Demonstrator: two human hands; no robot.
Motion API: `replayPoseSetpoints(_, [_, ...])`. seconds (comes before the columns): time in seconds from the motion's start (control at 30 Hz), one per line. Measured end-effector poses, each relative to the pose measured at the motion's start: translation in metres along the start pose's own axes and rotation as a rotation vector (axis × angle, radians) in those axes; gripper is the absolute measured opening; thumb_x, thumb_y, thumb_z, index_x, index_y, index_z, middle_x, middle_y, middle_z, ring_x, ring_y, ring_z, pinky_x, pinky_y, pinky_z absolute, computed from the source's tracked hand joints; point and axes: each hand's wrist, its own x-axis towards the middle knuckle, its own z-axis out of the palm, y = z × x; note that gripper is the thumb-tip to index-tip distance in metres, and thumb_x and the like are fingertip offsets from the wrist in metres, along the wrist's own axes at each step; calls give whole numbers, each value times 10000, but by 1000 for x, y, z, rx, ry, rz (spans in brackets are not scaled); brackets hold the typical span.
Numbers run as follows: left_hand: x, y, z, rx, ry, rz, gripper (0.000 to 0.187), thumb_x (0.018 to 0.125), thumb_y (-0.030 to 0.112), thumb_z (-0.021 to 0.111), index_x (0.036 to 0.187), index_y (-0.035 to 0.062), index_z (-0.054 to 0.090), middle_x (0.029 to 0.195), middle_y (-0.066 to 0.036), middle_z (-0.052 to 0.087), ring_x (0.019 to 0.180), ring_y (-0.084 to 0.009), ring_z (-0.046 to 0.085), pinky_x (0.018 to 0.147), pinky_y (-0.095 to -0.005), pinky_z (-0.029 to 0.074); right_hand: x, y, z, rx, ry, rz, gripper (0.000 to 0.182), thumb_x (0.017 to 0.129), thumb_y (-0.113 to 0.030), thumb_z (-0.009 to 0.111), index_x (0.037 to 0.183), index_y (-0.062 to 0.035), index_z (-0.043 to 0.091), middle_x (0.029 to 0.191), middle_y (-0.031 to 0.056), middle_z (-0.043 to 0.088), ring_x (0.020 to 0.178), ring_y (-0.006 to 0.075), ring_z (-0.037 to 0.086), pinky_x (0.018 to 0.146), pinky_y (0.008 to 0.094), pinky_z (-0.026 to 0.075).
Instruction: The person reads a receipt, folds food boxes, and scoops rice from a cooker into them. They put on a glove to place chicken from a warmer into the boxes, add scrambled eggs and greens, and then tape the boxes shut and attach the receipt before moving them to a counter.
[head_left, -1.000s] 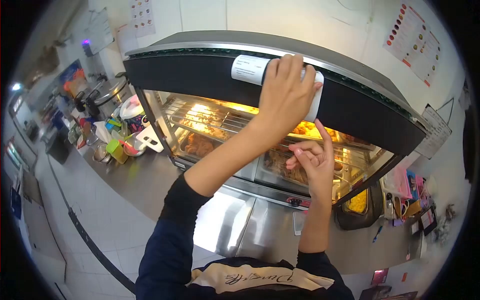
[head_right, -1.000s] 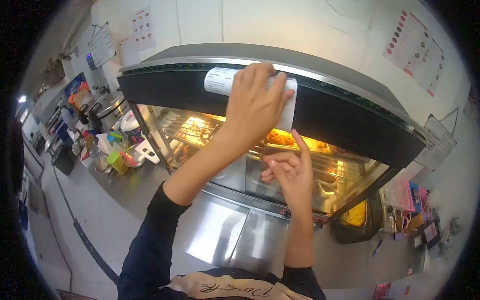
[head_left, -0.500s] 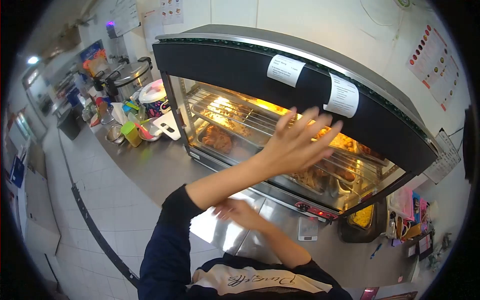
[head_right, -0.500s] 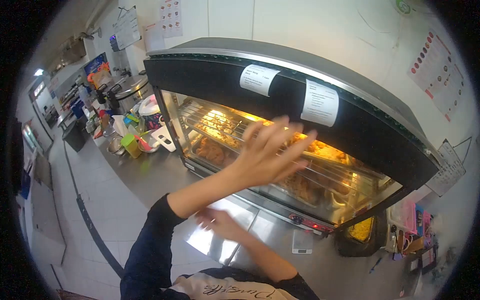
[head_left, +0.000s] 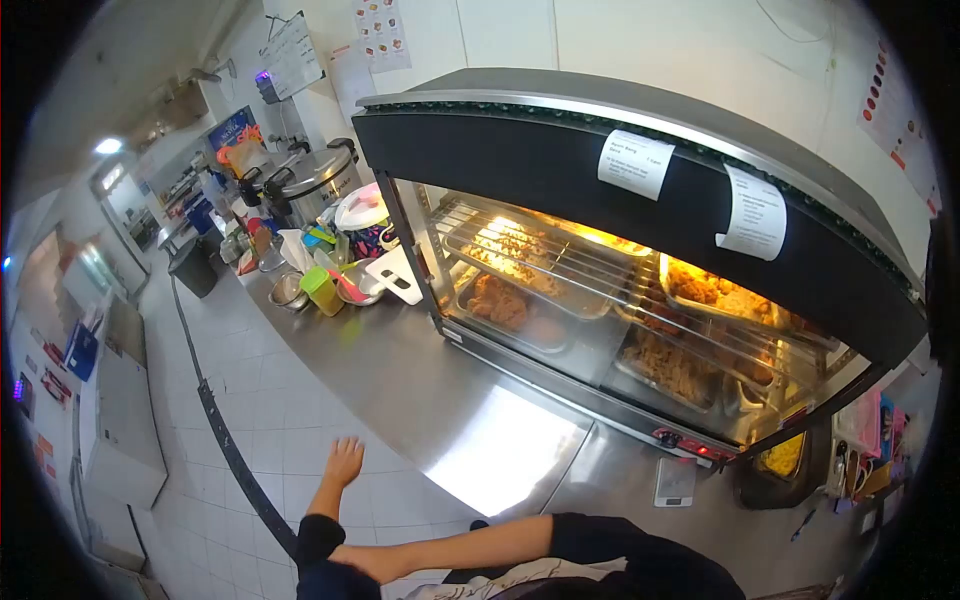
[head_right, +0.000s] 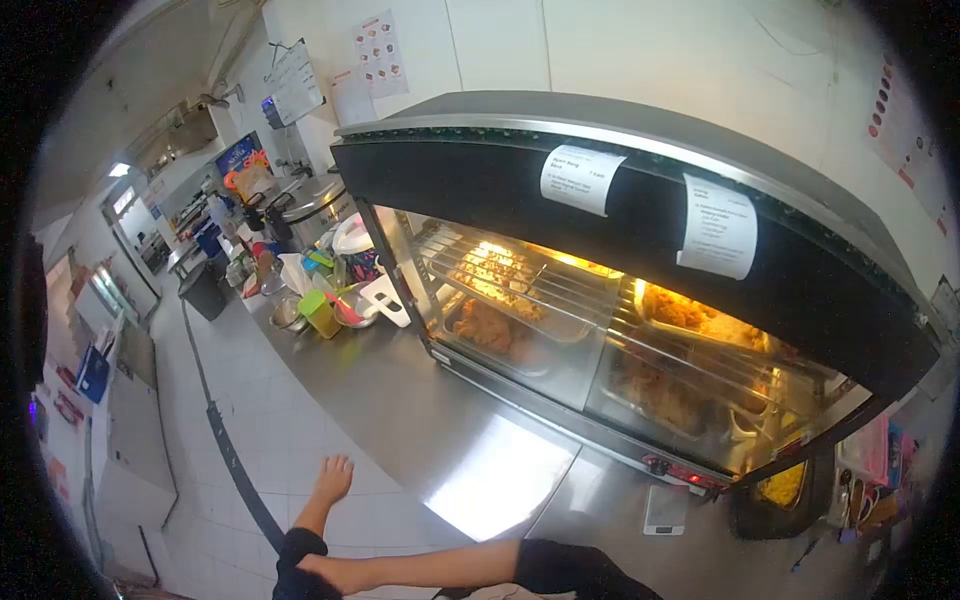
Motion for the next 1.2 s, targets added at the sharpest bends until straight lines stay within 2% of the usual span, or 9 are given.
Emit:
replayPoseSetpoints(0.07, [-61, 1, 26, 27, -138, 19, 286, 850, 223, 490, 1083, 84, 581, 1222, -111, 515, 1150, -259, 449, 998, -519, 294, 48, -20, 12, -308, 6, -320, 325, 578, -192, 703, 814, 1, 589, 763, 171, 612, 711, 250, 580, 633, 377, 444])
replayPoseSetpoints(0.43, [-210, -67, 73, -13, -430, 91, 237, 826, 215, 497, 1004, 103, 606, 1086, -97, 541, 1103, -255, 460, 973, -479, 311, 218, 45, 26, -409, -463, -130, 218, 724, -162, 644, 862, 4, 617, 809, 144, 640, 752, 216, 596, 681, 363, 469])
replayPoseSetpoints(0.8, [-364, -372, 4, 95, -578, -1752, 653, 813, 477, 503, 1304, 56, 423, 1365, -161, 412, 1278, -333, 360, 902, -515, 391, 261, 90, -17, -458, -428, -55, 237, 754, -201, 618, 869, 6, 615, 811, 128, 631, 767, 205, 588, 695, 350, 467])
replayPoseSetpoints(0.87, [-399, -444, 9, -456, -300, -1800, 673, 850, 504, 442, 1335, 42, 385, 1387, -115, 402, 1277, -312, 370, 978, -490, 349, 263, 96, -23, -449, -428, -54, 241, 759, -208, 613, 871, 6, 614, 812, 125, 629, 769, 203, 587, 697, 348, 466])
replayPoseSetpoints(0.93, [-397, -469, 13, -1325, 1110, -1833, 612, 891, 483, 351, 1333, 63, 406, 1386, -87, 413, 1283, -294, 369, 1057, -453, 272, 269, 103, -26, -427, -441, -51, 246, 765, -215, 609, 872, 7, 614, 812, 122, 627, 772, 201, 586, 700, 345, 466])
replayPoseSetpoints(1.0, [-386, -511, 2, -1736, 1626, -1771, 575, 883, 441, 375, 1347, 103, 406, 1420, -97, 367, 1315, -274, 328, 1105, -420, 187, 280, 111, -25, -412, -470, -53, 251, 770, -222, 604, 873, 7, 613, 813, 119, 626, 774, 199, 584, 702, 343, 465])
replayPoseSetpoints(1.07, [-360, -542, 5, -1174, 1197, -1504, 401, 928, 341, 386, 1242, 104, 462, 1298, -8, 501, 1163, -196, 487, 1024, -481, 237, 296, 120, -25, -392, -500, -43, 257, 776, -229, 599, 875, 7, 613, 813, 116, 624, 777, 198, 583, 704, 341, 465])
replayPoseSetpoints(1.1, [-359, -561, -1, -1710, 1672, -1629, 272, 819, 254, 499, 1027, 94, 571, 1066, -49, 595, 1005, -210, 540, 804, -389, 426, 304, 124, -25, -376, -525, -47, 259, 779, -232, 597, 876, 8, 613, 813, 115, 623, 778, 197, 582, 706, 339, 465])
replayPoseSetpoints(1.2, [-325, -612, 18, -1771, 1740, -1451, 100, 777, 173, 541, 724, 100, 584, 659, -35, 512, 612, -175, 424, 582, -362, 337, 333, 138, -25, -328, -627, -60, 268, 787, -243, 589, 878, 8, 612, 814, 111, 621, 782, 194, 580, 709, 336, 464])
